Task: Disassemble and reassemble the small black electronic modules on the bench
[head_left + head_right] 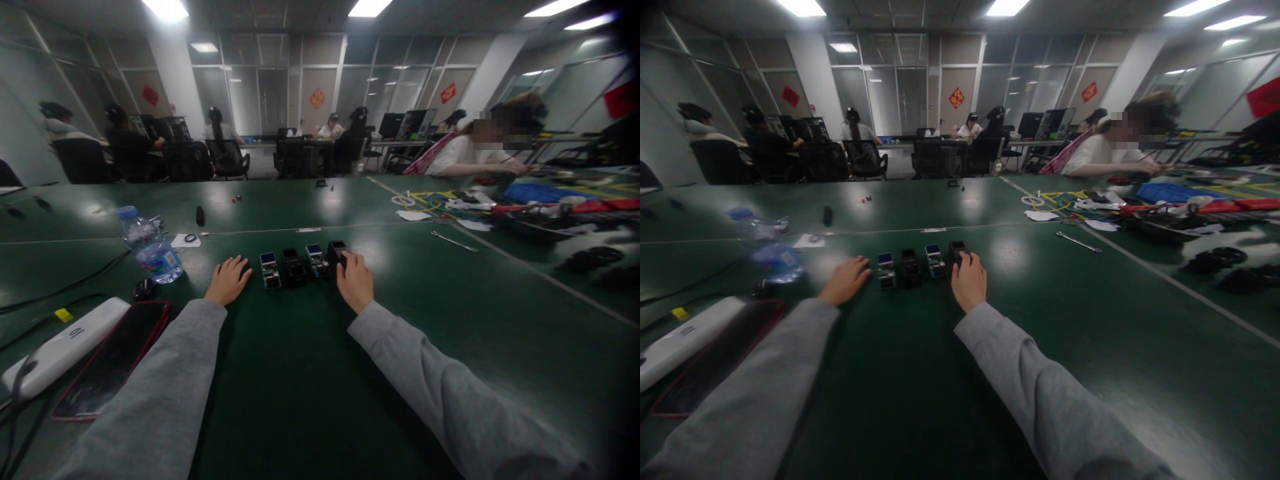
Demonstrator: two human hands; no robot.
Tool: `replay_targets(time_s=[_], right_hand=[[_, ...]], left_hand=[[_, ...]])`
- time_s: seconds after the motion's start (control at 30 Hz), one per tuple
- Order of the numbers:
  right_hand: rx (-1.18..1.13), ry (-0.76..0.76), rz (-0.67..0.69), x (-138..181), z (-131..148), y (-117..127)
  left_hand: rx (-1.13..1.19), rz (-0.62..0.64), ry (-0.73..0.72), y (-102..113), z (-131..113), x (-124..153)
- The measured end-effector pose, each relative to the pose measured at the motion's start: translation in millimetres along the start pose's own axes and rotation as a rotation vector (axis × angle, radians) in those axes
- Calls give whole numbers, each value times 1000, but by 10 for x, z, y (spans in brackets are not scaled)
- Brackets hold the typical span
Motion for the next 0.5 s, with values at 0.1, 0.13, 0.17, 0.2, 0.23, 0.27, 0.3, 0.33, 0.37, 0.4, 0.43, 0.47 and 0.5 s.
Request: replay_targets(time_s=[0.1,0.13,0.17,0.2,0.23,0.27,0.3,0.33,0.37,0.4,0.43,0.47,0.5], right_hand=[[1,23,-11,-7,22,13],[2,31,-14,-8,29,15],[2,38,-17,-7,33,16],[1,44,-19,-7,35,14],[-1,47,-19,-6,34,10],[-5,47,-18,-5,30,4],[-10,46,-15,-5,24,-5],[-15,44,-12,-6,16,-14],[-19,44,-10,-7,10,-23],[-20,47,-11,-8,6,-29],[-19,51,-15,-9,4,-34],[-16,56,-21,-9,3,-36],[-11,60,-27,-9,3,-38]], left_hand=[[7,1,-1,1,3,1],[8,1,-4,-1,4,-2],[9,0,-7,-4,6,-5],[8,-3,-10,-6,8,-8],[7,-7,-12,-7,10,-11],[6,-9,-13,-8,12,-13],[4,-10,-12,-9,13,-14],[3,-9,-12,-12,14,-15],[0,-8,-10,-16,15,-16],[-4,-6,-8,-20,17,-18],[-9,-5,-6,-24,18,-20],[-13,-5,-4,-28,20,-22],[-16,-5,-4,-33,21,-25]])
Point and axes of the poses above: each hand's wrist, its own x-axis away from the middle knuckle, its own y-axis out of the back of the hand, z = x × y, the point moved 7 cm from there along -x, towards the middle knuckle, and after that the axes turned 8 degrees about y, right-handed, at the moved point
